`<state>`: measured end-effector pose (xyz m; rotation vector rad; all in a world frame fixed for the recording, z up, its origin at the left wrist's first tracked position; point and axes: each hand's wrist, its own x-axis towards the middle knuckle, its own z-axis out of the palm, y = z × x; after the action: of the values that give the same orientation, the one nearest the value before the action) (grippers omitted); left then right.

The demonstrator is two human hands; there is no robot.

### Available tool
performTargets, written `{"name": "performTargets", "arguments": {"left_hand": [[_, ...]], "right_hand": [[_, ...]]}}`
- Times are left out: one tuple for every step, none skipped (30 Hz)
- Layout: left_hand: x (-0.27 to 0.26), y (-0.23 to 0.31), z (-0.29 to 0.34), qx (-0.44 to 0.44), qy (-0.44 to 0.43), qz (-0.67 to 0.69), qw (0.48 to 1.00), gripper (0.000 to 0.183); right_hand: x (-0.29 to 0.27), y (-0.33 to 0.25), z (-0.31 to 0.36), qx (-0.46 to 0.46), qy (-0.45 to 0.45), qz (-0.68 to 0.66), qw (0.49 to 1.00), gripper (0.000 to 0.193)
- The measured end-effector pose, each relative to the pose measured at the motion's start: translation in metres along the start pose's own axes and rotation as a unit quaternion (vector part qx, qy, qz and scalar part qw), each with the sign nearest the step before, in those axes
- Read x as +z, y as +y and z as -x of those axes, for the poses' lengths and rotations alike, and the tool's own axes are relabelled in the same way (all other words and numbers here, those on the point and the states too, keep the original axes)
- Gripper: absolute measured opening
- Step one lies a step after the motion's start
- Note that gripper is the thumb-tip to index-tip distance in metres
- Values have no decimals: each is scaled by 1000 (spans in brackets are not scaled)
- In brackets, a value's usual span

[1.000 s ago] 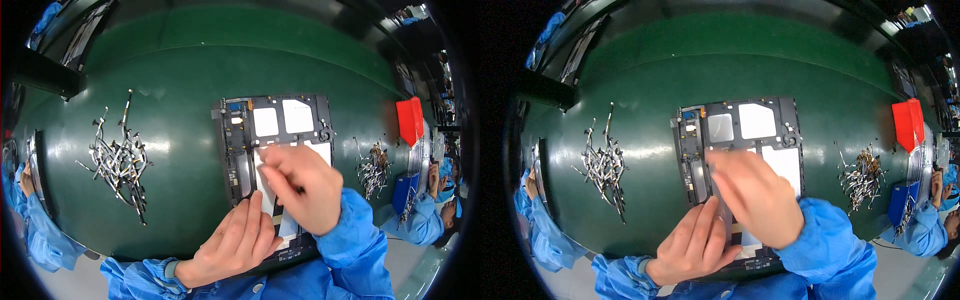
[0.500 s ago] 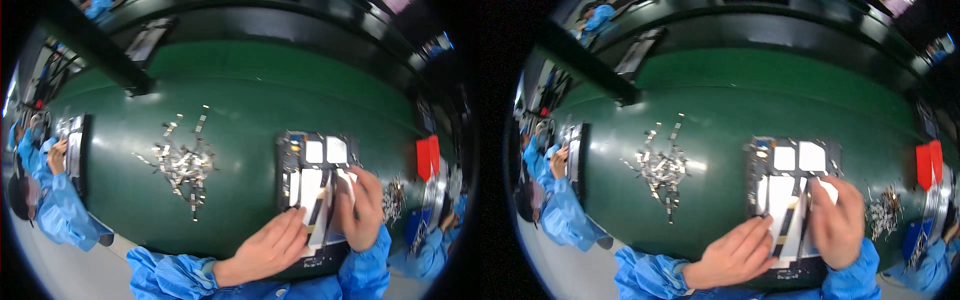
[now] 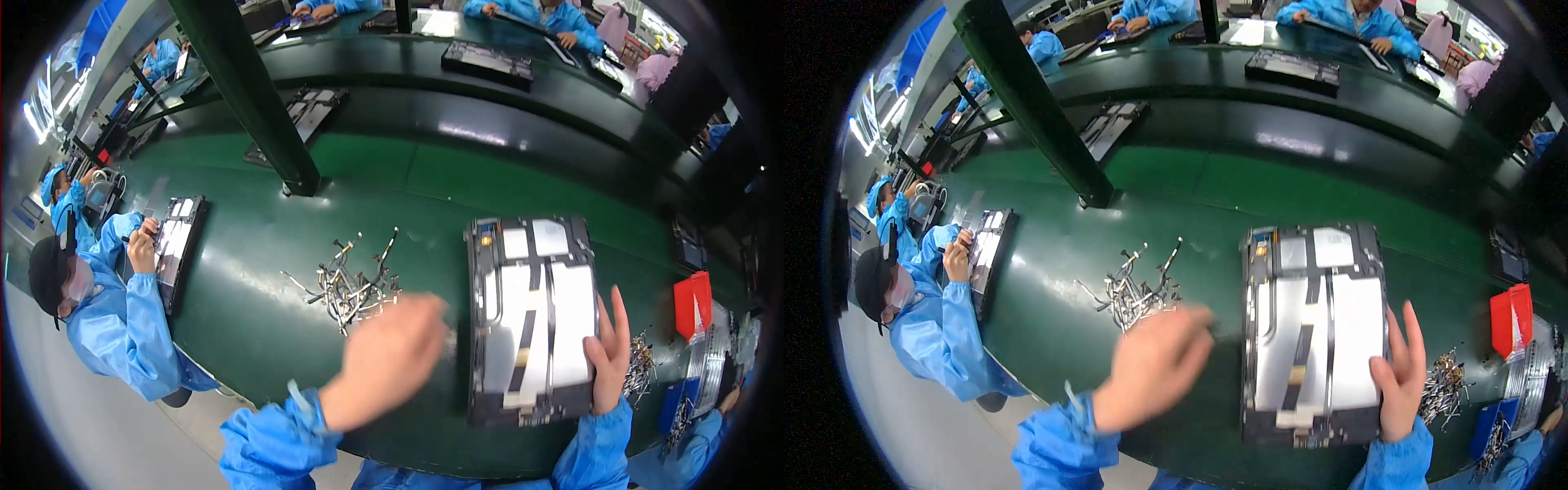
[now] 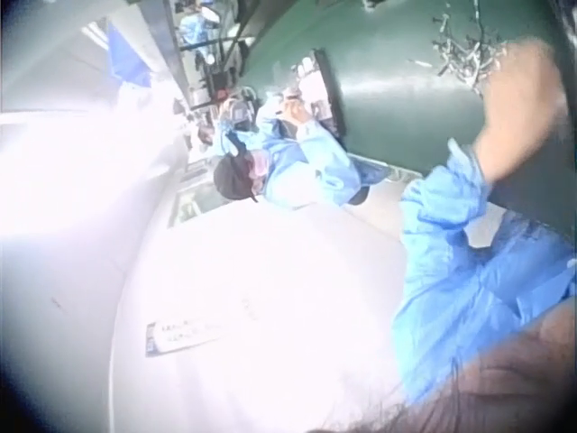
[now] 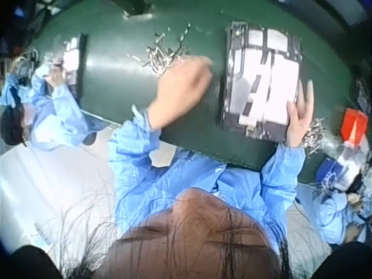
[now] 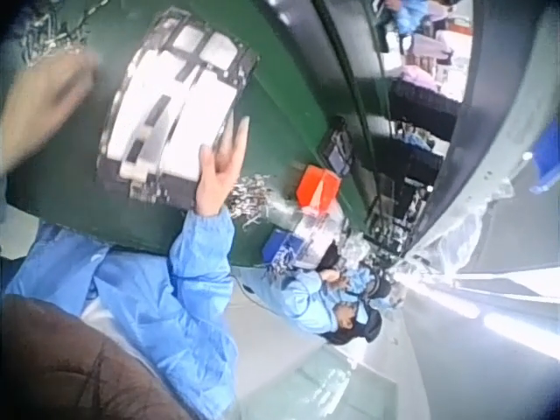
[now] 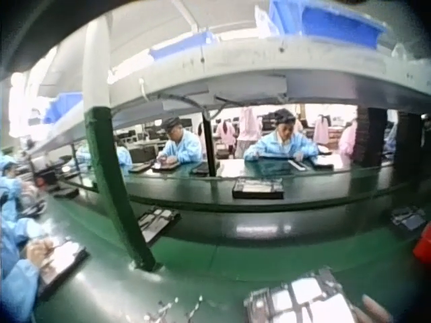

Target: The person assembles internal electronic components, ribbon cables, and internal wiring into a tablet chassis by hand.

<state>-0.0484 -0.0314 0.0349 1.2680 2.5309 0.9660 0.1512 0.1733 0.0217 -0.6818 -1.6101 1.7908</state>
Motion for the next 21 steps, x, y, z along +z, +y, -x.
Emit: {"name": "performTargets", "arguments": {"left_hand": [[-1, -25, -21, 36, 74, -58, 995, 23], [-3, -49, -35, 67, 151, -124, 978, 19], [-2, -62, -41, 46, 173, -145, 973, 18], [-2, -72, -46, 26, 194, -165, 967, 16], [0, -80, -51, 34, 205, -161, 965, 16], [5, -84, -53, 27, 209, -170, 963, 15], [9, -87, -55, 17, 214, -179, 960, 13], [11, -89, -55, 23, 225, -174, 958, 13], [11, -92, -53, 39, 230, -176, 956, 12], [10, -96, -50, 52, 236, -184, 953, 10], [19, -98, -57, 69, 241, -187, 950, 8], [19, -97, -58, 75, 247, -187, 948, 8], [20, -90, -61, 70, 236, -164, 955, 7], [19, -85, -65, 62, 224, -144, 962, 7], [16, -80, -66, 47, 238, -110, 964, 6], [8, -81, -65, 43, 242, -115, 962, 6], [0, -82, -65, 29, 266, -61, 962, 6], [-8, -84, -63, 16, 289, -5, 957, 8], [-14, -95, -66, 6, 289, 86, 953, 12], [-20, -103, -66, -26, 277, 194, 941, 11], [-30, -106, -62, -67, 265, 299, 914, 10]], "right_hand": [[1, 1, -15, -6, 5, -11, 1000, 74], [7, 3, -34, -11, 1, -29, 1000, 73], [13, 7, -51, -12, 5, -59, 998, 68], [11, 21, -72, -14, 8, -82, 996, 63], [16, 30, -92, -9, 40, -105, 994, 60], [17, 42, -112, -19, 59, -119, 991, 58], [24, 51, -130, -23, 94, -123, 988, 57], [27, 65, -152, -43, 97, -125, 986, 56], [35, 77, -172, -48, 120, -117, 985, 55], [51, 81, -186, -52, 132, -123, 982, 53], [47, 96, -209, -69, 150, -109, 980, 52], [53, 100, -224, -72, 145, -114, 980, 52], [45, 106, -245, -97, 141, -88, 981, 52], [38, 108, -265, -118, 136, -64, 982, 53], [32, 104, -277, -122, 118, 2, 985, 54], [46, 91, -279, -119, 89, 65, 987, 55], [52, 80, -272, -132, 157, 287, 936, 47], [60, 71, -262, -134, 154, 286, 936, 47], [65, 66, -253, -211, 119, 311, 919, 39], [69, 63, -241, -285, 83, 333, 895, 31], [88, 45, -210, -195, -62, 260, 944, 24]]}}
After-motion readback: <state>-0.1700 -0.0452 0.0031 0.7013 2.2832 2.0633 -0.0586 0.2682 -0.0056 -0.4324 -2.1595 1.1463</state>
